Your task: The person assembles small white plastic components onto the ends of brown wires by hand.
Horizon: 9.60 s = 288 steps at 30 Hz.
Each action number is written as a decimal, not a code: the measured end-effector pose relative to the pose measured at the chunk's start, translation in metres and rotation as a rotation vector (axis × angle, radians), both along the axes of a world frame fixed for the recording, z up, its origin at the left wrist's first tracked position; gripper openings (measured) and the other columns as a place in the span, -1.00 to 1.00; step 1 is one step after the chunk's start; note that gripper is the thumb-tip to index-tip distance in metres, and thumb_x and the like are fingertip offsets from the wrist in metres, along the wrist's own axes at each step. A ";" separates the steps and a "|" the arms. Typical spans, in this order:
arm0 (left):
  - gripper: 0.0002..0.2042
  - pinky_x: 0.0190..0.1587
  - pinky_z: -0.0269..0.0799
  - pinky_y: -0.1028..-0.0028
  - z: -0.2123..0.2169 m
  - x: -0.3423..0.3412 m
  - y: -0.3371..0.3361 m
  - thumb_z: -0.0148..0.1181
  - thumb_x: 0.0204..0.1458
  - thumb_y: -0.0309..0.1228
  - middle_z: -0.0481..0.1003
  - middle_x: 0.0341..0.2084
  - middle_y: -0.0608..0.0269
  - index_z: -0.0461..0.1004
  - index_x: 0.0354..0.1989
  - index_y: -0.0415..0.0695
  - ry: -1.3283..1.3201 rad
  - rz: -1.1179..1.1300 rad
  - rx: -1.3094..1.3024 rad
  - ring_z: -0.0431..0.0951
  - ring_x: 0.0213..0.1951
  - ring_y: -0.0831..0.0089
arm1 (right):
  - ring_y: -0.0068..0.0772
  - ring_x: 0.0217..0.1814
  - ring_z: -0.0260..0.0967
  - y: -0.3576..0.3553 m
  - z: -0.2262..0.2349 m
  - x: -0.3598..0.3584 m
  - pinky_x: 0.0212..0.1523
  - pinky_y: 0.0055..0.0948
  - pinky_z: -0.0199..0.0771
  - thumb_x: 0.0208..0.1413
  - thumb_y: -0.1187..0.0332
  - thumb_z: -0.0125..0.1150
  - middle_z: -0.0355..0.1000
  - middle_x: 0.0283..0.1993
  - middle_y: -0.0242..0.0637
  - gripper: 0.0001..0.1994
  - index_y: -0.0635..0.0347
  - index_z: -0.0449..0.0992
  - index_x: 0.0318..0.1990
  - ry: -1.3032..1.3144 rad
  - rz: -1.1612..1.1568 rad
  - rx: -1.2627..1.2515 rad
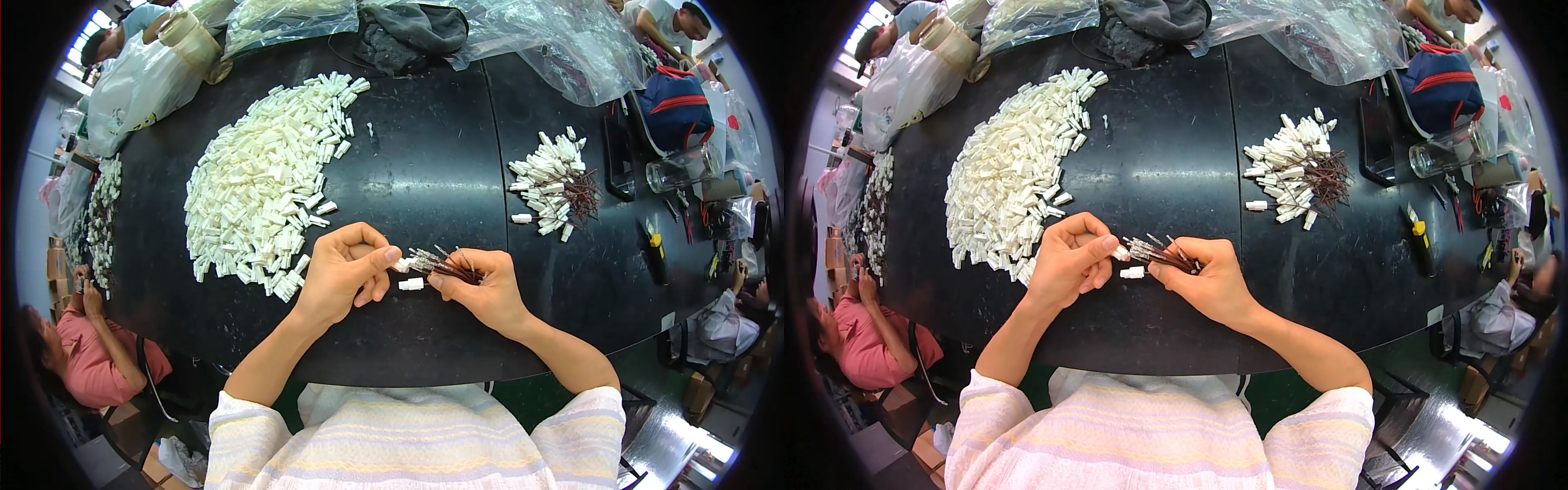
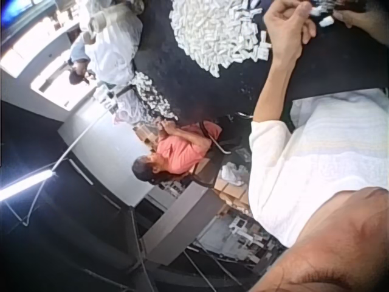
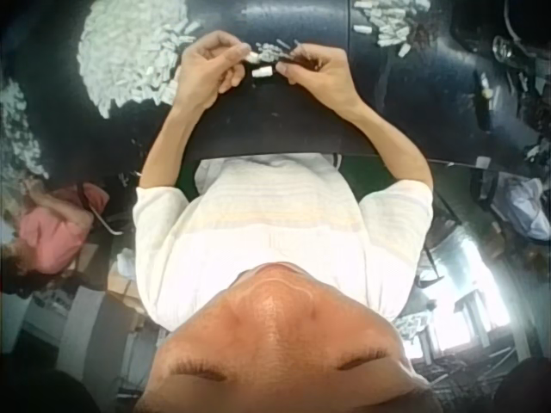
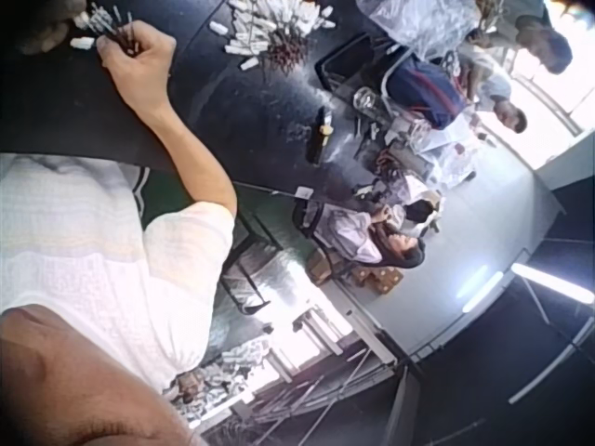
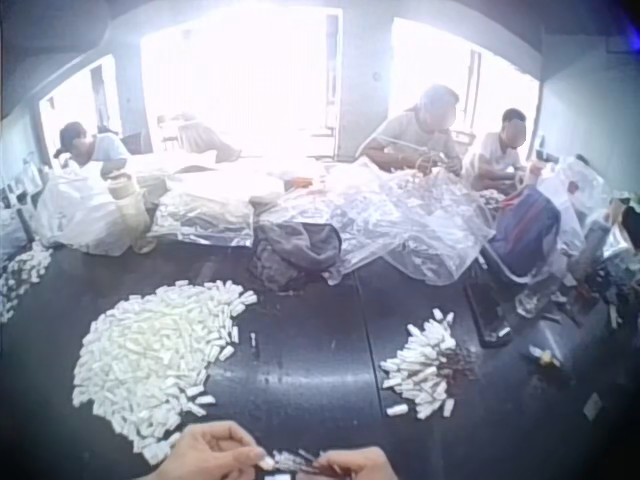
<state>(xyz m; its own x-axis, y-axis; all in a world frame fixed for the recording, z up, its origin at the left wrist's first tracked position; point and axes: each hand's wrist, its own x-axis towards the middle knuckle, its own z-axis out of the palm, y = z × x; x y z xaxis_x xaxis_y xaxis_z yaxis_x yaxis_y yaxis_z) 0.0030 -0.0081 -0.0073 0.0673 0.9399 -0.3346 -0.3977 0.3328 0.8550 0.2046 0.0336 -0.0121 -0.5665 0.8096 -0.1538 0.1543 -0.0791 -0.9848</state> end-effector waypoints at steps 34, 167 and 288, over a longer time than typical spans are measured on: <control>-0.91 -0.37 0.33 0.39 -0.001 -0.044 0.015 0.25 -0.23 -0.53 0.39 -0.47 0.27 0.49 -0.50 -0.19 1.650 0.182 0.533 0.36 -0.35 0.31 | -0.39 -0.51 0.28 0.085 0.039 0.098 -0.48 -0.50 0.24 -0.01 0.49 0.16 0.30 -0.35 -0.24 -0.89 0.35 0.43 -0.35 -0.619 -0.438 1.005; -0.87 -0.65 0.28 0.63 0.001 0.008 -0.004 0.10 0.02 -0.53 0.50 -0.47 0.01 0.27 -0.35 -0.24 -0.024 -0.036 0.066 0.49 -0.58 0.47 | -0.79 -0.66 0.10 0.002 0.007 -0.009 -0.67 -0.71 0.05 0.03 0.46 0.14 0.25 -0.61 -0.49 -0.89 0.28 0.34 -0.40 0.174 -0.153 -0.232; -0.88 -0.36 0.36 0.61 -0.004 0.011 -0.006 0.14 0.00 -0.52 0.51 -0.32 0.10 0.34 -0.33 -0.23 0.096 -0.046 0.084 0.49 -0.32 0.56 | -0.78 -0.62 0.09 0.003 0.001 -0.001 -0.63 -0.71 0.04 0.08 0.44 0.10 0.23 -0.60 -0.49 -0.88 0.32 0.35 -0.34 0.239 -0.004 -0.258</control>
